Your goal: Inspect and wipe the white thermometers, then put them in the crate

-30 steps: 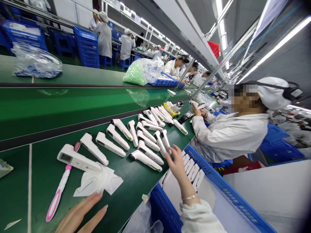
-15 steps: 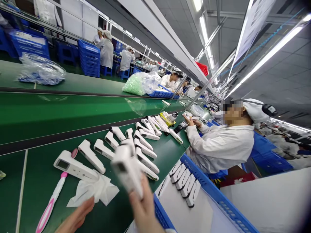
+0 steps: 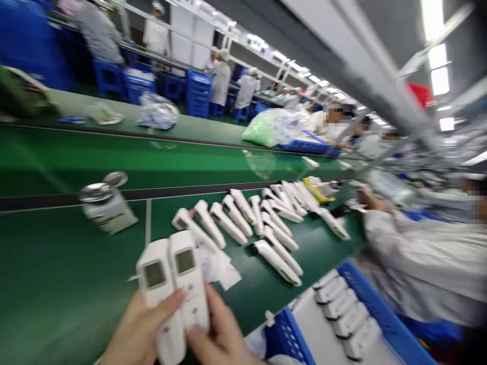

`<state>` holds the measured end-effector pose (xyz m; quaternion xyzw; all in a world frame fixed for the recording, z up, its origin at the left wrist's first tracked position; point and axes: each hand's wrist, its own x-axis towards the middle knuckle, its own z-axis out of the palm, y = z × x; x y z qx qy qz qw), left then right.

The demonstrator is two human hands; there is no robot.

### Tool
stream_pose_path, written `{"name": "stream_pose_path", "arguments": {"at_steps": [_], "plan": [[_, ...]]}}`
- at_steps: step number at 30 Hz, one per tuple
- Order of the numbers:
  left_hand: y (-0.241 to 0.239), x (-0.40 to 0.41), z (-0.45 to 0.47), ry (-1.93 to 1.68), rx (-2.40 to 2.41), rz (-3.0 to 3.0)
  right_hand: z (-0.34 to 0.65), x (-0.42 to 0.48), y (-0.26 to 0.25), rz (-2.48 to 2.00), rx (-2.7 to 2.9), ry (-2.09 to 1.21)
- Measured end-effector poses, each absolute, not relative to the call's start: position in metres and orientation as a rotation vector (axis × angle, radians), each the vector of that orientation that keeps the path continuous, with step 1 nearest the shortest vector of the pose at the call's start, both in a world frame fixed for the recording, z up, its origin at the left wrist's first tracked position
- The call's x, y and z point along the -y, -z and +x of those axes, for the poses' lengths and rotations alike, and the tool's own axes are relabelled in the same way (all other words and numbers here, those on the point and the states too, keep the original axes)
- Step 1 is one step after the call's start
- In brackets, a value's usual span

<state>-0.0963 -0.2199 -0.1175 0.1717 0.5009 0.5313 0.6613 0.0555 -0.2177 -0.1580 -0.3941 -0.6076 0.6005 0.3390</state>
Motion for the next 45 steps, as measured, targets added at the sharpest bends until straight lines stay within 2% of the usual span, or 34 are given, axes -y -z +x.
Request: {"name": "stream_pose_path", "arguments": {"at_steps": [5,10,22,37,45], "plan": [[0.105,0.215,-0.103,-1.285,-0.985,0.182,0.053,0.220,0.162,-1.041,1.341,-1.752],[0.106,0.216,-0.105,-1.369,-0.805,0.038,0.053,0.219,0.156,-1.027,1.367,-1.875],[0.111,0.212,-0.110,-1.393,-0.535,-0.058,0.047,0.217,0.148,-0.985,1.456,-1.768],[0.109,0.206,-0.112,-1.325,-0.642,-0.062,0.053,0.213,0.150,-0.925,1.601,-1.794],[0.107,0.209,-0.107,-1.356,-0.724,-0.014,0.046,0.209,0.146,-1.101,1.775,-1.562]]}}
